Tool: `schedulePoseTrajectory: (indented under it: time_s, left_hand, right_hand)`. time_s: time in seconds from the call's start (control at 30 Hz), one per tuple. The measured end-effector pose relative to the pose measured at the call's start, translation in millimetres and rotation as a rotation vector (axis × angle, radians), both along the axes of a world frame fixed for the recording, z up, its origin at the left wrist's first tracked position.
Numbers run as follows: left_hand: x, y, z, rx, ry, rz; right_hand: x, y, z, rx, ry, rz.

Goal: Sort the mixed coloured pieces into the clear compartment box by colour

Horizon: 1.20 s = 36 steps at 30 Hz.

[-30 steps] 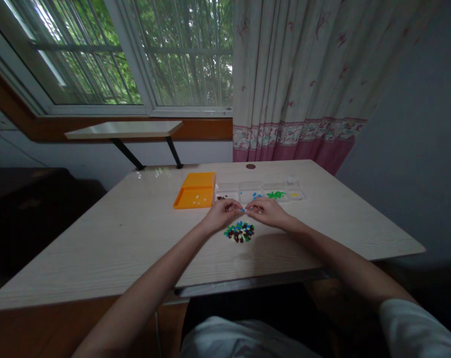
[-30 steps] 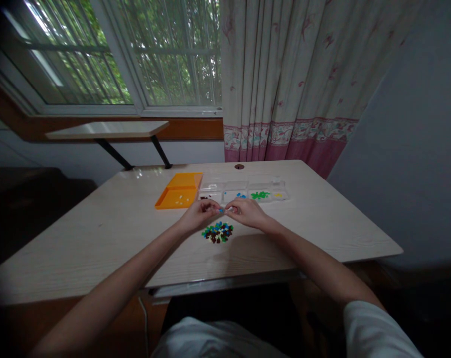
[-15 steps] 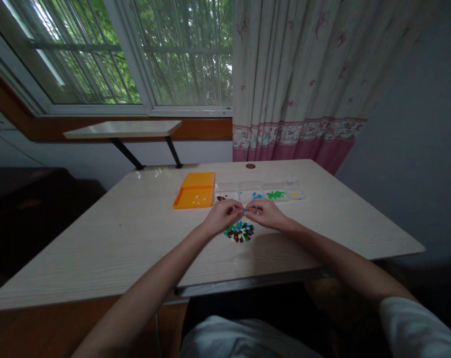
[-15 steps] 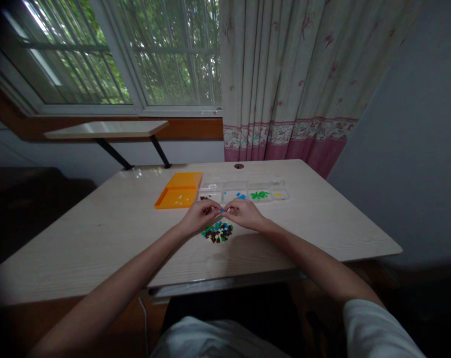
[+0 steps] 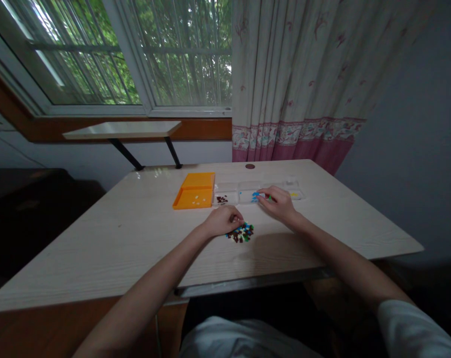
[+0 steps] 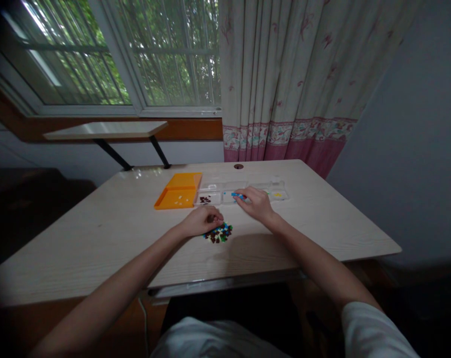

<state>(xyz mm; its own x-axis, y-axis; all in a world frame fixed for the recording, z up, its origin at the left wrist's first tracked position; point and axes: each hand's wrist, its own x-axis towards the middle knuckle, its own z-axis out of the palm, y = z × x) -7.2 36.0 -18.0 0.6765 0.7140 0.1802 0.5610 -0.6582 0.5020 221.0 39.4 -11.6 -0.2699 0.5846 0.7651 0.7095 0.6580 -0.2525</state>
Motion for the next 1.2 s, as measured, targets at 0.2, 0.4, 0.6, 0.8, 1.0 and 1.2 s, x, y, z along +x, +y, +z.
schedulePoseTrajectory:
  time_s: [0.2, 0.4, 0.6, 0.8, 1.0, 1.2]
  left_hand:
    - [1, 1, -1.5, -0.045, -0.037, -0.073]
    - [1, 2, -2.5, -0.052, -0.04, -0.096]
    - [4, 0, 1.2, -0.152, -0.168, -0.026]
    - [4, 4, -0.9, -0.259, -0.306, 0.068]
    - [5, 11, -6.8, -0.329, -0.495, 0.155]
    - [6, 10, -6.5, -0.37, -0.556, 0.181]
  right_hand:
    - [-1, 1, 0.3, 0.002, -0.021, -0.014]
    - [2, 9, -3.4, -0.043, -0.032, -0.065]
    - [10, 26, -14.9, -0.169, -0.069, -0.18]
    - [10, 28, -17.6, -0.243, -0.123, -0.203]
    - [-13, 6, -15.1, -0.277, -0.164, 0.036]
    - [-25, -4, -17.8, -0.268, -0.185, 0.156]
